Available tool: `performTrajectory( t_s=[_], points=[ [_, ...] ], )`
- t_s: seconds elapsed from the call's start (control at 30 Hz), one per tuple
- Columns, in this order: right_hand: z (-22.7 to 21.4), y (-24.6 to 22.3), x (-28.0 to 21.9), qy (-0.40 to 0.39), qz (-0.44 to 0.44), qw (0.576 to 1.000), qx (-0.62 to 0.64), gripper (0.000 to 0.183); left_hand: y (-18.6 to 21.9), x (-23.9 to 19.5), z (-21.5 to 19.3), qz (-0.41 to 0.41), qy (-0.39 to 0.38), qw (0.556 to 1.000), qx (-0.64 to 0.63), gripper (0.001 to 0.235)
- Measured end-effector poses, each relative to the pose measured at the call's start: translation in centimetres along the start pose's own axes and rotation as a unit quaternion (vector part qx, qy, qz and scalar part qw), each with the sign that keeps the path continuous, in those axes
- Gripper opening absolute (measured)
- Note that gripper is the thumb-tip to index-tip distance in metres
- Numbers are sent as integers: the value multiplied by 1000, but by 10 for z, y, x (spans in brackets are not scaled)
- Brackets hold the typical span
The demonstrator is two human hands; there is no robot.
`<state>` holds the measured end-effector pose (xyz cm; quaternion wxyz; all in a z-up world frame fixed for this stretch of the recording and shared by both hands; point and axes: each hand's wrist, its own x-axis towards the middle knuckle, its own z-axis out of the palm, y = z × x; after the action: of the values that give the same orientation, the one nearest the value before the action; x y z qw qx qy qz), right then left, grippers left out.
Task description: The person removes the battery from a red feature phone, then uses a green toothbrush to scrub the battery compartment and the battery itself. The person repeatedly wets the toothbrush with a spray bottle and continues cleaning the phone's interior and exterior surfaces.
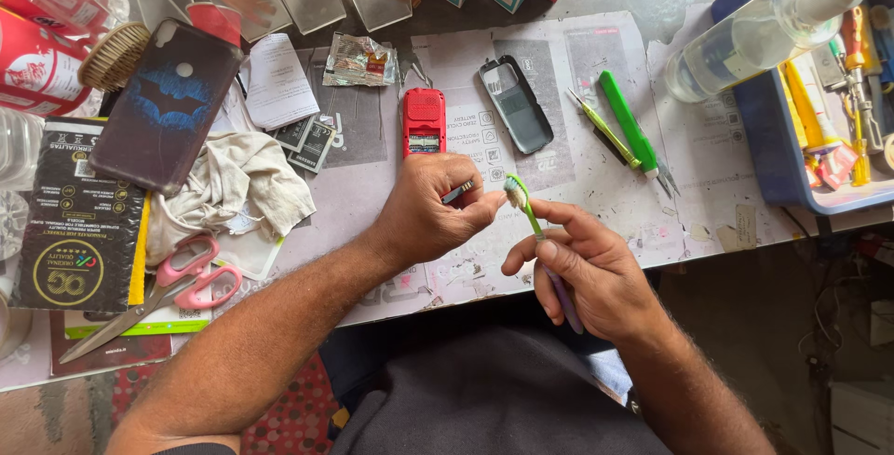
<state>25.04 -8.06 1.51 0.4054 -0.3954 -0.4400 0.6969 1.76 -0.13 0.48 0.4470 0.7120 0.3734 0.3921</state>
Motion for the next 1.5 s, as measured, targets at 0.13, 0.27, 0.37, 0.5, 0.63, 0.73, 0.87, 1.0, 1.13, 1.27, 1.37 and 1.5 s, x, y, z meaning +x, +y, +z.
performTrajectory(
  t_s=[0.13, 0.27, 0.37, 0.5, 0.63, 0.73, 0.87, 1.0, 1.13, 1.27, 1.37, 1.5],
  points=[
    [14, -3, 10, 50, -200, 920, -335, 43, -3, 0, 0, 29, 11, 999, 23, 27],
    [19, -5, 22, 63, -294, 816, -494, 50, -3, 0, 1, 36, -3, 999, 34, 23],
    [19, -9, 24, 45, -269, 795, -542, 51, -2, 1, 0, 25, 2, 999, 31, 22],
    [18, -12, 24, 60, -303, 794, -524, 49, -2, 2, 1, 37, 6, 998, 40, 29],
    [19, -13, 24, 57, -280, 796, -534, 46, -3, 0, -1, 73, 8, 996, 42, 27],
    [18, -16, 23, 59, -301, 787, -535, 47, -2, -1, 1, 55, 27, 995, 73, 33],
    [19, -17, 23, 38, -304, 792, -529, 48, -2, -3, 1, 84, 19, 995, 58, 25],
    [20, -16, 25, 42, -322, 793, -516, 47, -1, -3, -2, 72, 21, 995, 60, 26],
    [20, -14, 23, 40, -313, 792, -523, 47, -1, -3, -1, 86, 19, 995, 55, 19],
    [15, -16, 23, 48, -324, 787, -523, 46, 0, -4, 1, 69, 18, 996, 53, 25],
    [7, -23, 21, 95, -322, 808, -484, 45, 1, -5, 3, 57, 26, 997, 46, 28],
    [11, -21, 15, 68, -327, 800, -499, 46, 0, -6, 2, 97, 34, 992, 77, 22]
  ],
)
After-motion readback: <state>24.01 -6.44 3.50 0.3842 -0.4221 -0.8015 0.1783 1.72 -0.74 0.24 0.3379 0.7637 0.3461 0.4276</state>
